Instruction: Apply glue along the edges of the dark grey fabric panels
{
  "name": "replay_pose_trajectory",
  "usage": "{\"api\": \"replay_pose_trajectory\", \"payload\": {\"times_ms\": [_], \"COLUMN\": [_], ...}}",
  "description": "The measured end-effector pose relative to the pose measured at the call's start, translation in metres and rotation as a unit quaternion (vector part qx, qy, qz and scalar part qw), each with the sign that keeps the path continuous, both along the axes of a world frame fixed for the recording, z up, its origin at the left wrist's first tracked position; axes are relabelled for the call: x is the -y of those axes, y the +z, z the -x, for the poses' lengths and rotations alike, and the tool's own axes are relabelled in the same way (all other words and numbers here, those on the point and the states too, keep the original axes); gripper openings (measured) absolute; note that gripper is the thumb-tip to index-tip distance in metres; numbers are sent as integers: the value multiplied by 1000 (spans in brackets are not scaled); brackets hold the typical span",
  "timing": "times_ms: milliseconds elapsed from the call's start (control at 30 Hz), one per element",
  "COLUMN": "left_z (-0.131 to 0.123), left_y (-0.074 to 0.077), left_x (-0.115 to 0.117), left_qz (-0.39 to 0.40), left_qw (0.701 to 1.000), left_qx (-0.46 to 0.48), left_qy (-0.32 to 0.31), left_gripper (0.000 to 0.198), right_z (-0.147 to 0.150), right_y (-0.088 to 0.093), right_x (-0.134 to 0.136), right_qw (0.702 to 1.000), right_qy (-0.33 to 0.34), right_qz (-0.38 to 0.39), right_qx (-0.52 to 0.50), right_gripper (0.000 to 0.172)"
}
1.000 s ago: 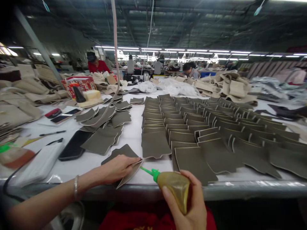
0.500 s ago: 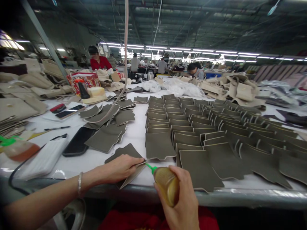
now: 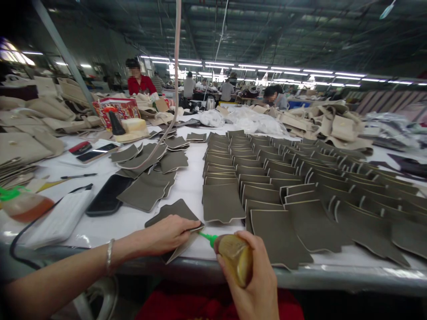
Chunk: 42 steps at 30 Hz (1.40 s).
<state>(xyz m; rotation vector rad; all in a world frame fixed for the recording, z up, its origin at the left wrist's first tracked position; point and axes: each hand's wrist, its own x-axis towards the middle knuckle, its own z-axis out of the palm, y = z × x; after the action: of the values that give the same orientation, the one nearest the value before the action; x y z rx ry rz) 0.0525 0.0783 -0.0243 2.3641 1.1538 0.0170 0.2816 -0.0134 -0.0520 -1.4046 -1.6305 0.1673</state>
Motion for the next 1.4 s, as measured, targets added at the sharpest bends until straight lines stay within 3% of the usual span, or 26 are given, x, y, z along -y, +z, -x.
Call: {"api": "replay_pose_trajectory", "payload": {"times_ms": [133,300,533,667,867,1033,1167,1300,1400], "left_z": [0,1,3,4,5,7,8,9,10], "left_y": [0,-1,-3,-2,-3,-8,-8,-7,-9], "left_x": [1,1,2,2,2,3,4,5,5], "left_qz": [-1,-2,-8,-7,1,4,12,18,14], "left_qw": [1000,1000,1000,1000,999,999,998,997,997], "left_qx": [6,13,22,26,35,53,65,69,71], "left_qy": [2,-5,-17,-14,-9,2,10,13,13], "left_gripper": [41,38,38,38,40,45,45,47,47], "right_z": [-4,-4,-5,-8,0,12,22,34,35], "right_y": [-3,-6,-8,-15,-14,-12,-8,-1,-3], "right_x": [-2,2,1,5,10,20,24,31,35], "right_qw": [1000,999,999,993,982,967,960,953,952], "right_qy": [-10,29,-7,35,-53,-15,-73,-36,-55], "right_qz": [-18,15,20,82,105,159,153,172,172], "right_qx": [3,-15,-35,-72,-148,-199,-224,-246,-245], "right_gripper": [41,39,41,43,52,51,54,49,50]}}
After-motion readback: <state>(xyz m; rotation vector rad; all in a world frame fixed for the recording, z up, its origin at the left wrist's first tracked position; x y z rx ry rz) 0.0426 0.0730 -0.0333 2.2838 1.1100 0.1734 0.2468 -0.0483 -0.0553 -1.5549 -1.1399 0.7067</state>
